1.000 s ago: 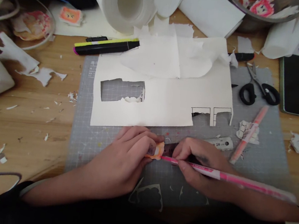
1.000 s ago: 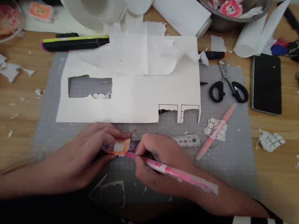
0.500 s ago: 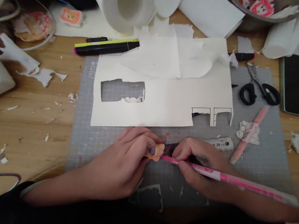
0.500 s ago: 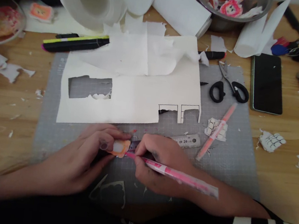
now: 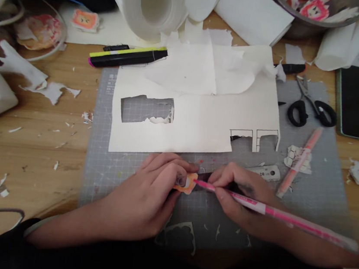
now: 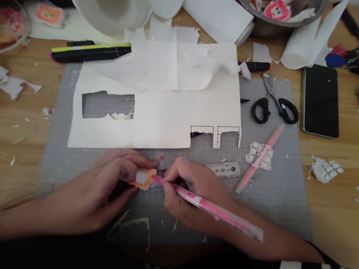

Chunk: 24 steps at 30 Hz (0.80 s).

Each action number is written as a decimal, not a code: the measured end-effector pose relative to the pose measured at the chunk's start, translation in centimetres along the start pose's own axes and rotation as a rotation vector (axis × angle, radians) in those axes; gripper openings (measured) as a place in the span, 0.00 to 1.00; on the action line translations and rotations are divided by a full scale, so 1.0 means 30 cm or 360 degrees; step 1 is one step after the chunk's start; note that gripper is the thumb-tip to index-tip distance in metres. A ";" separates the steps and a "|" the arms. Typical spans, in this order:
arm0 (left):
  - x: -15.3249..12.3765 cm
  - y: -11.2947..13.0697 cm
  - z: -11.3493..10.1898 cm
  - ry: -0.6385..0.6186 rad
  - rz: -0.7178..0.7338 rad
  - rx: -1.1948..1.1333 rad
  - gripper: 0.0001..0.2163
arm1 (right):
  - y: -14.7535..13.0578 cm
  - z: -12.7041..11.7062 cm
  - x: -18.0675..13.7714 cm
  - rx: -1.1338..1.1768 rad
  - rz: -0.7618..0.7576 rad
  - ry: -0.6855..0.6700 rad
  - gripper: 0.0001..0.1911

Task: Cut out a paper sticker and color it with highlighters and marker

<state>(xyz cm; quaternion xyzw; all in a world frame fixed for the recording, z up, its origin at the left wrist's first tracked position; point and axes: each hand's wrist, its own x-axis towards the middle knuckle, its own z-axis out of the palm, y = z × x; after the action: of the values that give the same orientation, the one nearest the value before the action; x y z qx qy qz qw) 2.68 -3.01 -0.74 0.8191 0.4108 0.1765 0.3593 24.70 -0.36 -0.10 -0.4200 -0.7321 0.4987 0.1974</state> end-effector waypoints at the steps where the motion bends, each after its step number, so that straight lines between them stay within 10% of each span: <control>1: -0.001 0.000 0.000 0.0001 -0.0002 -0.0006 0.12 | -0.001 -0.001 0.000 -0.0004 0.0037 0.0041 0.04; 24: 0.010 0.001 -0.005 0.0084 -0.0121 0.0012 0.08 | -0.002 -0.002 0.000 -0.0016 -0.0021 -0.0042 0.03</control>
<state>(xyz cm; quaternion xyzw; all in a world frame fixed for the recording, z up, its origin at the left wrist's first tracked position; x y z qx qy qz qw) 2.79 -2.72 -0.63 0.7994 0.4517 0.1825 0.3517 24.71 -0.34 -0.04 -0.4095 -0.7400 0.4990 0.1889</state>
